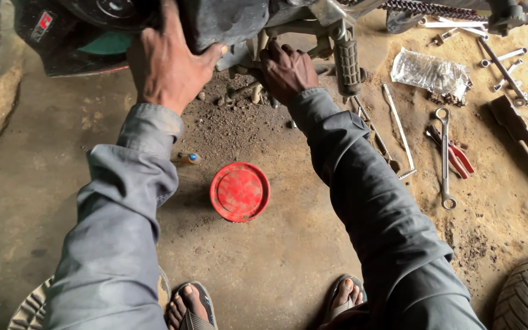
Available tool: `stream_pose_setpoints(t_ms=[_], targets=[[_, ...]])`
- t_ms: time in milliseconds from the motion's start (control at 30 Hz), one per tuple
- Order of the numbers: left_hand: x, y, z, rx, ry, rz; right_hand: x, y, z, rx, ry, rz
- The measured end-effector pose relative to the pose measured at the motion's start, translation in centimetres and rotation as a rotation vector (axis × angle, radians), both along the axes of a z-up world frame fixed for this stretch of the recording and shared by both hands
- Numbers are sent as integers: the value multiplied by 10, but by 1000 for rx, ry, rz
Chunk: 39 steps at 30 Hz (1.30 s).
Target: Repairing or maintaining motorcycle engine components and chain area using tools.
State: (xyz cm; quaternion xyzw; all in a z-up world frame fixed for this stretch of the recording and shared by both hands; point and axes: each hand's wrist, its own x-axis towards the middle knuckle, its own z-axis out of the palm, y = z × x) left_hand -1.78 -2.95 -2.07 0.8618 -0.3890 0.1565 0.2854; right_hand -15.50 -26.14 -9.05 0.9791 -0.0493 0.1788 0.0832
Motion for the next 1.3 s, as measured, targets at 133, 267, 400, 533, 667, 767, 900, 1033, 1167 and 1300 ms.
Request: stream_pose_setpoints(t_ms=[133, 267, 400, 533, 667, 767, 900, 1033, 1167, 1300], targets=[[3, -3, -10, -52, -15, -42, 5, -1, -6, -131, -68, -2], [11, -5, -22, -82, -3, -94, 9, 6, 1, 138, 127, -130], [6, -2, -13, -42, -2, -80, 10, -5, -15, 281, 210, -132], [8, -3, -20, -6, 18, -53, 11, -13, -31, 258, 101, -63], [14, -8, -36, -89, 8, -116, 12, -17, -33, 142, 165, -28], [7, -8, -30, -110, -2, -131, 10, 1, -5, 136, 325, -76], [-2, -7, -27, -82, 21, -101, 9, -4, -14, -46, 393, -98], [4, -6, -37, -116, -68, -120, 10, -16, -29, 40, 229, 18], [-6, 1, -5, -67, -10, -92, 6, -4, 3, -24, 184, -39], [-8, 3, 2, 31, 61, -26, -1, 15, 29, 84, 191, -104]])
